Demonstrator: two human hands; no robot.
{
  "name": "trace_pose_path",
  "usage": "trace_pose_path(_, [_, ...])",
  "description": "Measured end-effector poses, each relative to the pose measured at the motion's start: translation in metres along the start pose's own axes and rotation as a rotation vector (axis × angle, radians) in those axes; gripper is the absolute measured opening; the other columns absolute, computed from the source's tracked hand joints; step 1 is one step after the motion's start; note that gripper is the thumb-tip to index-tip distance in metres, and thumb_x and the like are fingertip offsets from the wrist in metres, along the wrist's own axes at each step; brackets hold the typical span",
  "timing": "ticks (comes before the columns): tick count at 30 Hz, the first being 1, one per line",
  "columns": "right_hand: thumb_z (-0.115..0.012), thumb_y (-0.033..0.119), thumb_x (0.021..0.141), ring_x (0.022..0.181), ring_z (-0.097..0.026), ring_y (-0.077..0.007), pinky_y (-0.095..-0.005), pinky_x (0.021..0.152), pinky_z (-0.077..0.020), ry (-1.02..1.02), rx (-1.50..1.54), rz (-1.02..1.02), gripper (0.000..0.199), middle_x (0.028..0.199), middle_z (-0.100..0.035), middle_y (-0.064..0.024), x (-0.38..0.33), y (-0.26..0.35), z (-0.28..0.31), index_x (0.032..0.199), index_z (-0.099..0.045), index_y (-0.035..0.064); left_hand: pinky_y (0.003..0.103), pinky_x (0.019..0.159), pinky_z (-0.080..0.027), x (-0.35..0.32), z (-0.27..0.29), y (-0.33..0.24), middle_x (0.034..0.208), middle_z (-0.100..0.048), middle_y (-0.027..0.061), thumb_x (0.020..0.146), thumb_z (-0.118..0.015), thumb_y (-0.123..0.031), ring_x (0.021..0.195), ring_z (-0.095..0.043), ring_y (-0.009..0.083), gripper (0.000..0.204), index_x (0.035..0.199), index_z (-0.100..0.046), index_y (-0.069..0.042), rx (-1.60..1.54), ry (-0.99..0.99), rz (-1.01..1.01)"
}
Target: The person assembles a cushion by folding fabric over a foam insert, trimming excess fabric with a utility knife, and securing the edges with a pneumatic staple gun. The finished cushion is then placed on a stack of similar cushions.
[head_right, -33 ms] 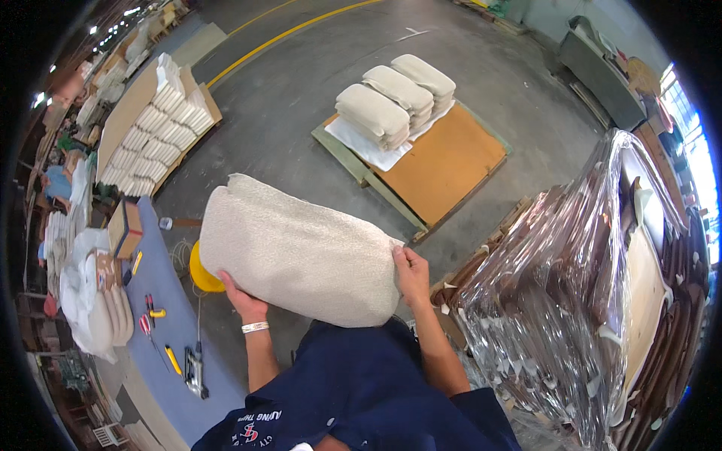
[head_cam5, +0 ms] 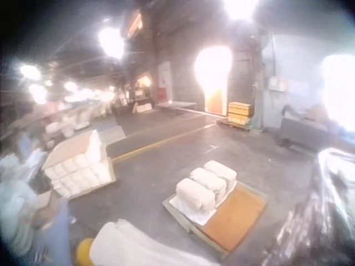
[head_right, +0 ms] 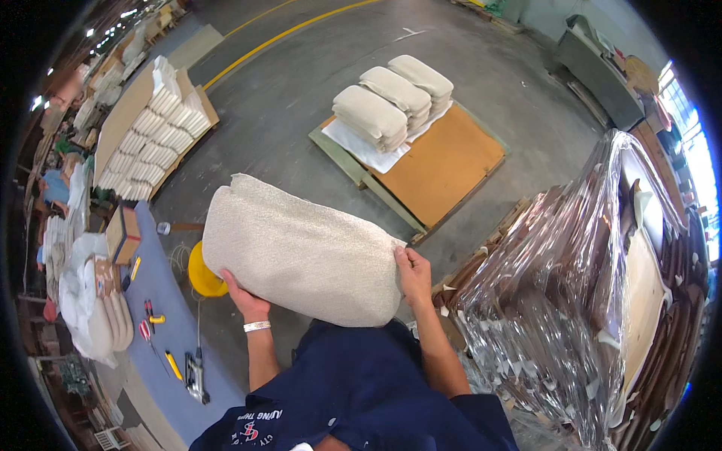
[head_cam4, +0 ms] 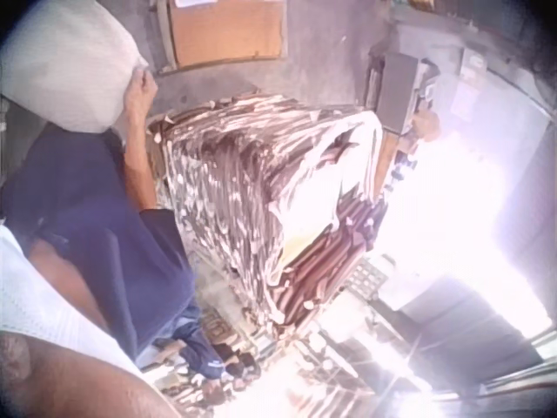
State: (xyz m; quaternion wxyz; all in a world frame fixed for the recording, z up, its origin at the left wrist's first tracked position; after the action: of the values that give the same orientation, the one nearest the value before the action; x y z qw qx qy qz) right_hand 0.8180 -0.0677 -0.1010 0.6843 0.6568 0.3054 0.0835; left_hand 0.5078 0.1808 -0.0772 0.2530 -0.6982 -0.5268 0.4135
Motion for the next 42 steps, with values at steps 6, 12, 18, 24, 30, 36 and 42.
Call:
trace_pose_path(6, [-0.065, 0.029, 0.105, 0.074, -0.046, -0.0051, -0.0255, 0.065, -0.0384, -0.092, 0.105, 0.069, 0.031, 0.081, -0.058, 0.0069, 0.103, 0.008, -0.019, 0.089, -0.068, 0.0023, 0.051, 0.116, -0.039, 0.097, -0.105, 0.018, 0.157, -0.044, 0.0131, 0.095, -0.069, -0.059, 0.140, -0.046, 0.0330, 0.089, 0.158, -0.036, -0.006, -0.149, 0.083, 0.111])
trace_pose_path(12, [-0.050, 0.042, 0.110, 0.116, -0.062, -0.0184, -0.0379, 0.103, -0.0484, 0.023, 0.960, -0.030, 0.047, 0.129, -0.067, -0.0077, 0.202, 0.073, -0.171, 0.133, -0.062, 0.0032, 0.047, 0.114, -0.040, 0.178, -0.286, -0.092, 0.152, -0.046, 0.0194, 0.082, -0.085, -0.050, 0.138, -0.048, 0.0317, 0.101, 0.154, -0.038, 0.003, 0.310, 0.820, -0.459])
trace_pose_path(18, [-0.035, 0.063, 0.107, 0.129, -0.056, -0.0217, -0.0396, 0.111, -0.0421, 0.396, 0.401, 0.211, 0.072, 0.145, -0.058, -0.0076, 0.310, 0.145, -0.196, 0.152, -0.051, 0.0085, 0.042, 0.107, -0.047, 0.283, -0.278, -0.062, 0.142, -0.056, 0.0175, 0.068, -0.093, -0.037, 0.125, -0.059, 0.0301, 0.101, 0.146, -0.045, 0.006, 0.559, 0.597, -0.279])
trace_pose_path(24, [-0.026, 0.082, 0.098, 0.132, -0.056, -0.0245, -0.0451, 0.110, -0.0473, 0.326, 0.878, 0.383, 0.095, 0.155, -0.050, -0.0121, 0.423, 0.268, -0.123, 0.160, -0.039, 0.0103, 0.038, 0.099, -0.052, 0.422, -0.372, -0.054, 0.130, -0.067, 0.0154, 0.068, -0.091, -0.032, 0.111, -0.067, 0.0264, 0.092, 0.141, -0.053, 0.008, 0.771, 1.032, 0.299])
trace_pose_path(30, [-0.063, 0.038, 0.103, 0.131, -0.057, -0.0242, -0.0420, 0.109, -0.0491, -0.129, 0.552, -0.044, 0.068, 0.148, -0.057, -0.0139, 0.501, 0.129, -0.113, 0.158, -0.041, 0.0047, 0.036, 0.110, -0.045, 0.523, -0.452, 0.040, 0.139, -0.063, 0.0159, 0.080, -0.081, -0.034, 0.128, -0.059, 0.0247, 0.085, 0.149, -0.050, 0.005, 1.042, 1.222, 0.642])
trace_pose_path(36, [-0.070, 0.025, 0.100, 0.112, -0.066, -0.0222, -0.0369, 0.099, -0.0523, -0.631, 0.619, -0.195, 0.047, 0.127, -0.069, -0.0113, 0.451, 0.036, -0.108, 0.139, -0.057, 0.0013, 0.041, 0.105, -0.052, 0.554, -0.423, 0.114, 0.135, -0.066, 0.0191, 0.093, -0.072, -0.032, 0.121, -0.067, 0.0308, 0.066, 0.144, -0.054, 0.006, 0.706, 0.615, 0.773])
trace_pose_path(42, [-0.071, 0.027, 0.100, 0.105, -0.065, -0.0202, -0.0356, 0.092, -0.0513, -0.948, 0.365, -0.350, 0.043, 0.120, -0.069, -0.0108, 0.422, 0.003, -0.126, 0.133, -0.059, -0.0001, 0.043, 0.099, -0.055, 0.598, -0.406, 0.190, 0.126, -0.069, 0.0194, 0.097, -0.070, -0.030, 0.111, -0.070, 0.0306, 0.058, 0.139, -0.056, 0.007, 0.939, 0.646, 1.030])
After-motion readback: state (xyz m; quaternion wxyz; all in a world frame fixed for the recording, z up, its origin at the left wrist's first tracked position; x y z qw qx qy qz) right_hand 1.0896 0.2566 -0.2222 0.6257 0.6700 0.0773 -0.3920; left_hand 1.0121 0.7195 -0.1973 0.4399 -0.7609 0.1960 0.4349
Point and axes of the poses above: each hand's wrist, its own x-axis towards the middle knuckle, its own z-axis out of the back of the hand, y = z × x, the point moved 5 cm from there along x, towards the middle knuckle
